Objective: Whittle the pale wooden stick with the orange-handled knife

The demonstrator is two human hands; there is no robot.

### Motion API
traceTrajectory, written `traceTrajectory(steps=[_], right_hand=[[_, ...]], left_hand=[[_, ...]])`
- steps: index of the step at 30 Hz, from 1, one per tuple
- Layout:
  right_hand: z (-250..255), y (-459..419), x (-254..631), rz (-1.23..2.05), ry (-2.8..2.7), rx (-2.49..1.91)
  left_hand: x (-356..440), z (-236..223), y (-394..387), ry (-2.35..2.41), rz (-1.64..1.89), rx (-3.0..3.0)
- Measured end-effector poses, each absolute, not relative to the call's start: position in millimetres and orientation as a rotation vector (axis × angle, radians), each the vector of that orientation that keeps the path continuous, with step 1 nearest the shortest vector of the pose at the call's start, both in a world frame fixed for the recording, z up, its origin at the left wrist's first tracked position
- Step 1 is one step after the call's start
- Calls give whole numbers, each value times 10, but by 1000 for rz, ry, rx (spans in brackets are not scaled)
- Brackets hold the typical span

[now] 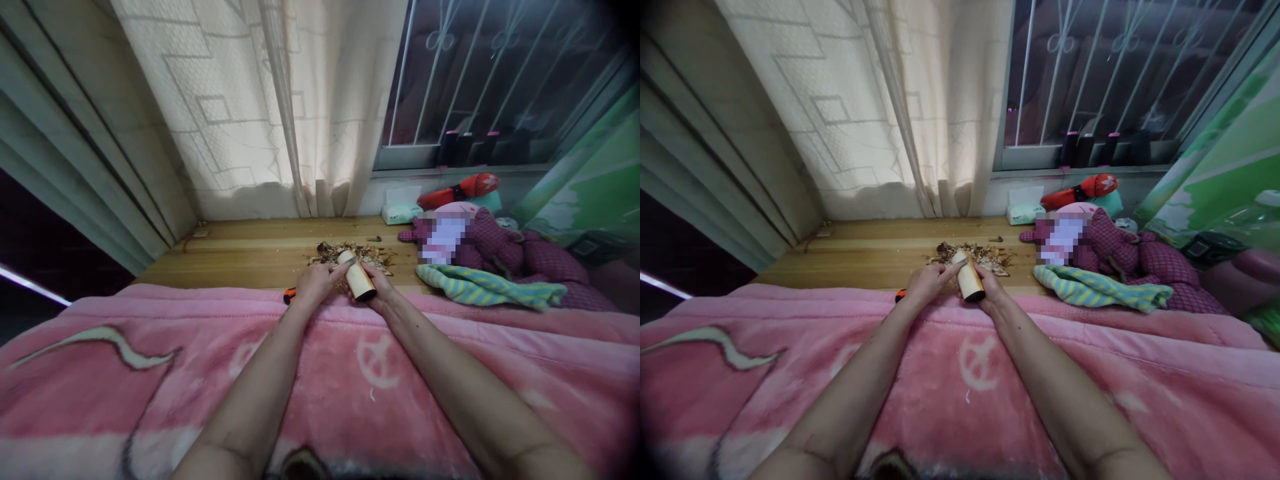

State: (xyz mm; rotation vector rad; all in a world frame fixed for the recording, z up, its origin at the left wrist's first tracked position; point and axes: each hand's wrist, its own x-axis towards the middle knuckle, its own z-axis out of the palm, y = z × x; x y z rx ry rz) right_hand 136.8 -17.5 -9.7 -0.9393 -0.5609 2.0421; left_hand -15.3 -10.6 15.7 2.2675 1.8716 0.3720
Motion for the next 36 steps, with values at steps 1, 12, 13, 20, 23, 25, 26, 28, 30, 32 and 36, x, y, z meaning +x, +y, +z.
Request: traceTrajectory(steps=[1,12,13,20,23,25,26,28,30,32,36], right_hand=[[-97,-173,1370,2051,-577,-934],[-88,-217,1387,2026,-536,-895],[-87,-219,1388,2032,-551,-910],[-138,-191,1394,2054,-547,-818],[-142,-186,1390,2055,-537,-831],[-121,-197,1382,2052,-544,-873],[-105,-206,1377,2048,-548,-887],[-72,-224,1366,2046,-551,-894],[-46,-238,1355,2038,-537,-880],[-30,-244,1347,2012,-505,-876],[-23,-249,1349,1988,-523,-907]], left_hand=[[-157,157,-102,1873,371,2263],[-182,139,-74,1820,412,2264],[-190,140,-69,1875,408,2230],[-177,131,-86,1802,423,2291],[-156,123,-91,1810,423,2286],[-173,125,-70,1880,425,2250],[-188,127,-57,1919,424,2228],[-215,132,-39,1988,421,2188],[-220,134,-41,1976,420,2200],[-203,134,-59,1880,418,2258],[-187,137,-73,1821,429,2276]])
